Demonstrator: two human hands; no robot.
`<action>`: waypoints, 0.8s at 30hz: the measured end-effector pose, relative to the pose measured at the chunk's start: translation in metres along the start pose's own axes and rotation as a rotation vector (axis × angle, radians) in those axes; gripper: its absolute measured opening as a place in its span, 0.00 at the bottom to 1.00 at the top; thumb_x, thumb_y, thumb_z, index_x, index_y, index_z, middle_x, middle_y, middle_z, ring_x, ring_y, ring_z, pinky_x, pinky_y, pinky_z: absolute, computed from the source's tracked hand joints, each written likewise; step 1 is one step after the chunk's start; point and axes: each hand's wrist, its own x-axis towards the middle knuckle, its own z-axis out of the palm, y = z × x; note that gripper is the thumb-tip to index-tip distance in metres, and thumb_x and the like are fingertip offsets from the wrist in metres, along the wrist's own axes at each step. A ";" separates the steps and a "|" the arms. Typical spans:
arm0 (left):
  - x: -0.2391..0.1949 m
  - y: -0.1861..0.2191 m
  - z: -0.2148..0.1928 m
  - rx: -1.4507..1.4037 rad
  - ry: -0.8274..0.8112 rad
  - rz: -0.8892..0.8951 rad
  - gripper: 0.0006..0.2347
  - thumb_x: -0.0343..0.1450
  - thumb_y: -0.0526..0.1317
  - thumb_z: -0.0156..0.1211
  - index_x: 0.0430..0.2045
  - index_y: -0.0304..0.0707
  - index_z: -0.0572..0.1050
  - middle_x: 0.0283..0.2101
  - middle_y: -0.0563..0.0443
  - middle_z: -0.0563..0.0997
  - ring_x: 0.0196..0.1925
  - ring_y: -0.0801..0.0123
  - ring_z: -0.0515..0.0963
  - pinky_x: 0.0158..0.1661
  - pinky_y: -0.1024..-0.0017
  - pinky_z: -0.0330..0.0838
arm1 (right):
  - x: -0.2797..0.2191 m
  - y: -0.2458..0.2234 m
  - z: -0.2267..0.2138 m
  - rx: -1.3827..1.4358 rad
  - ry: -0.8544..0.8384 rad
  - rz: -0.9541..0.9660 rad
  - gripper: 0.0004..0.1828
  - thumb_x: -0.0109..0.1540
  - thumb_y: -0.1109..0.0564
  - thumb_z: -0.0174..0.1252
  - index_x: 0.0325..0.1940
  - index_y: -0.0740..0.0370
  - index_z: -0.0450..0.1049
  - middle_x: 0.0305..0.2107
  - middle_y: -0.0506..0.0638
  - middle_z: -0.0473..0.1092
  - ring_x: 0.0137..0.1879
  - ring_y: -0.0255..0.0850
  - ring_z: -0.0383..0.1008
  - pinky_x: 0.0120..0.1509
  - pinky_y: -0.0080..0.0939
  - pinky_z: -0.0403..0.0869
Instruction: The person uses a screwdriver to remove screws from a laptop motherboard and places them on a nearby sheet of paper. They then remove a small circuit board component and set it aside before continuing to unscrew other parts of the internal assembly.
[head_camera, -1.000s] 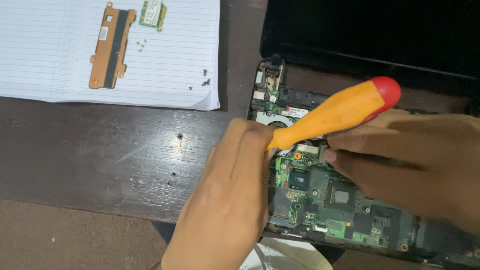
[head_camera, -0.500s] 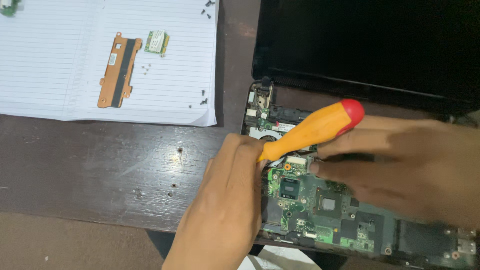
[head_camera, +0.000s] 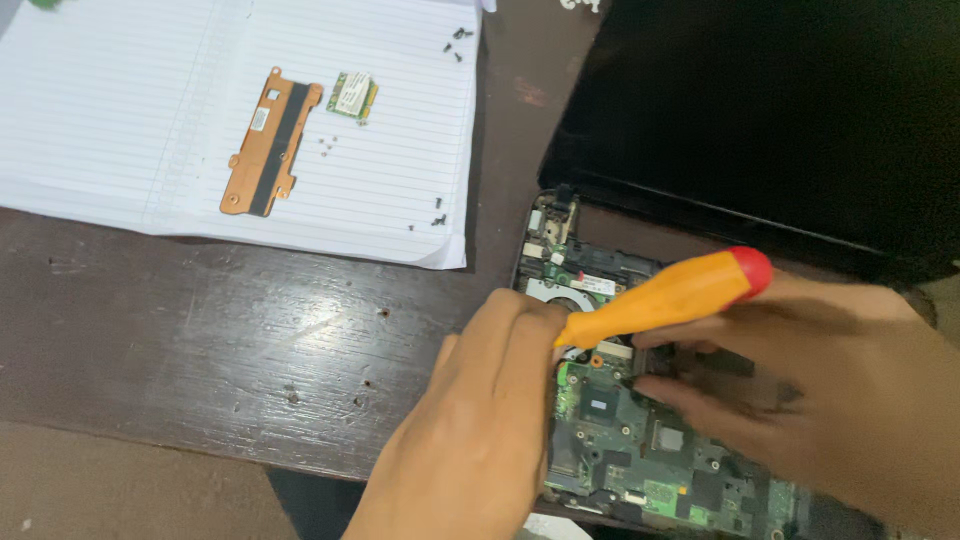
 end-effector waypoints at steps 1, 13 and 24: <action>0.000 0.000 -0.001 -0.023 -0.019 -0.008 0.14 0.74 0.33 0.42 0.54 0.41 0.69 0.48 0.49 0.69 0.35 0.55 0.72 0.35 0.61 0.71 | 0.003 -0.006 -0.003 -0.018 -0.046 0.096 0.28 0.49 0.30 0.70 0.50 0.36 0.82 0.41 0.34 0.81 0.45 0.30 0.82 0.52 0.40 0.79; 0.001 -0.005 -0.001 -0.048 0.049 0.024 0.15 0.71 0.31 0.44 0.51 0.41 0.70 0.48 0.49 0.68 0.38 0.57 0.70 0.29 0.58 0.67 | 0.001 -0.025 -0.009 -0.135 0.022 0.231 0.28 0.48 0.37 0.70 0.49 0.48 0.80 0.39 0.43 0.80 0.44 0.39 0.81 0.50 0.42 0.77; 0.002 -0.013 0.009 0.061 0.306 0.146 0.06 0.77 0.29 0.46 0.36 0.40 0.72 0.33 0.51 0.69 0.31 0.64 0.68 0.30 0.66 0.61 | -0.005 -0.008 -0.006 -0.120 0.039 0.178 0.25 0.46 0.42 0.72 0.47 0.43 0.83 0.48 0.39 0.79 0.50 0.40 0.81 0.51 0.43 0.78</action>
